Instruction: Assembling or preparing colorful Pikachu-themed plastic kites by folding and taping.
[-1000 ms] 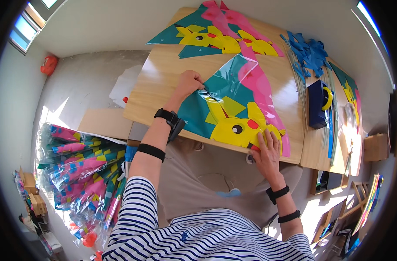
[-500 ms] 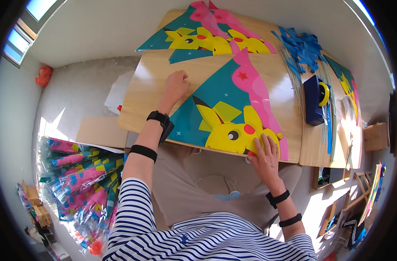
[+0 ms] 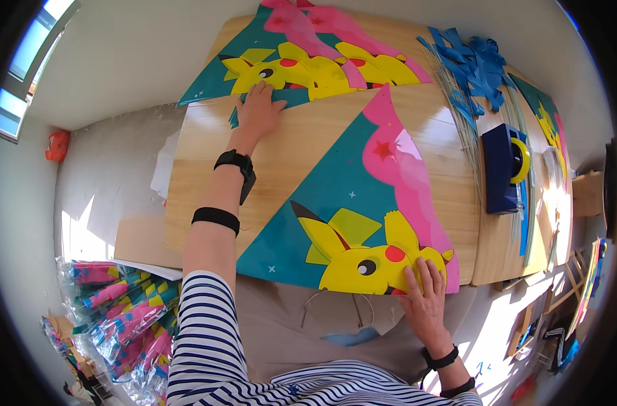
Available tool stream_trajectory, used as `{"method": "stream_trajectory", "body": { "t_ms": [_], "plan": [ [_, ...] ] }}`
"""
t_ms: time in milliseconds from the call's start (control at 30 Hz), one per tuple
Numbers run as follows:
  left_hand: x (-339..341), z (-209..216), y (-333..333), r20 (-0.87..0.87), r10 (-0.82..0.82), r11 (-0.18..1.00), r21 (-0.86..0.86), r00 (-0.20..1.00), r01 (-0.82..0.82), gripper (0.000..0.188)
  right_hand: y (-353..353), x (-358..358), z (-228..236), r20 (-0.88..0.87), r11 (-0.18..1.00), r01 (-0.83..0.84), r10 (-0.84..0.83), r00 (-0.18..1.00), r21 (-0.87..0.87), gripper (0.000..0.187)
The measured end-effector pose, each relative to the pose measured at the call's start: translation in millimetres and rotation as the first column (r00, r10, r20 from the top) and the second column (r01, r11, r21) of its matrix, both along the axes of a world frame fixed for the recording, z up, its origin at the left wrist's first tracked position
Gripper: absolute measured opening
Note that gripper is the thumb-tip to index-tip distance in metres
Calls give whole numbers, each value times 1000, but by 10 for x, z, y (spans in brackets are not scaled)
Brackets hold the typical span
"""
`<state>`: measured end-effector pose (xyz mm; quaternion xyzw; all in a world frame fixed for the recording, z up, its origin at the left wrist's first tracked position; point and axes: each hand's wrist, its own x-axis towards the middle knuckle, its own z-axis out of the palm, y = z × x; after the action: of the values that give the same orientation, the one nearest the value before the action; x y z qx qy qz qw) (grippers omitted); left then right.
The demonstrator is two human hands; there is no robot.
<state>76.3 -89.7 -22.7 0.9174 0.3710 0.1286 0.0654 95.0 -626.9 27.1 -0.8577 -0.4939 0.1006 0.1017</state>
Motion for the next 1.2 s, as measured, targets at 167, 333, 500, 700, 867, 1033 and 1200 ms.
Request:
{"method": "stream_trajectory", "body": {
  "t_ms": [167, 333, 500, 700, 867, 1033, 1200],
  "plan": [
    [303, 60, -412, -37, -93, 996, 8, 995, 93, 46, -95, 0, 1, 21, 999, 35, -35, 999, 9, 72],
    [527, 86, -820, -1, -261, 965, 9, 965, 261, 41, -33, -66, -37, 8, 998, 42, -42, 999, 43, 71],
    [662, 100, -1091, 103, -466, 885, 64, 879, 462, 34, -54, -67, -41, 19, 998, 45, -45, 999, 44, 70],
    [521, 107, -910, -47, -269, 927, 257, 962, 272, 34, -63, -73, -64, 29, 998, 44, -45, 999, 37, 71],
    [274, 98, -379, -119, -101, 970, 210, 988, 124, 30, -80, -44, -67, 45, 999, 34, -35, 998, 26, 68],
    [138, 96, -38, -61, -23, 972, 233, 998, 37, 22, -50, -59, -75, 28, 999, 49, -49, 998, 20, 67],
    [176, 68, -188, -89, -172, 968, 169, 981, 185, 15, -40, -52, -43, 18, 999, 53, -53, 998, 13, 68]
  ]
}}
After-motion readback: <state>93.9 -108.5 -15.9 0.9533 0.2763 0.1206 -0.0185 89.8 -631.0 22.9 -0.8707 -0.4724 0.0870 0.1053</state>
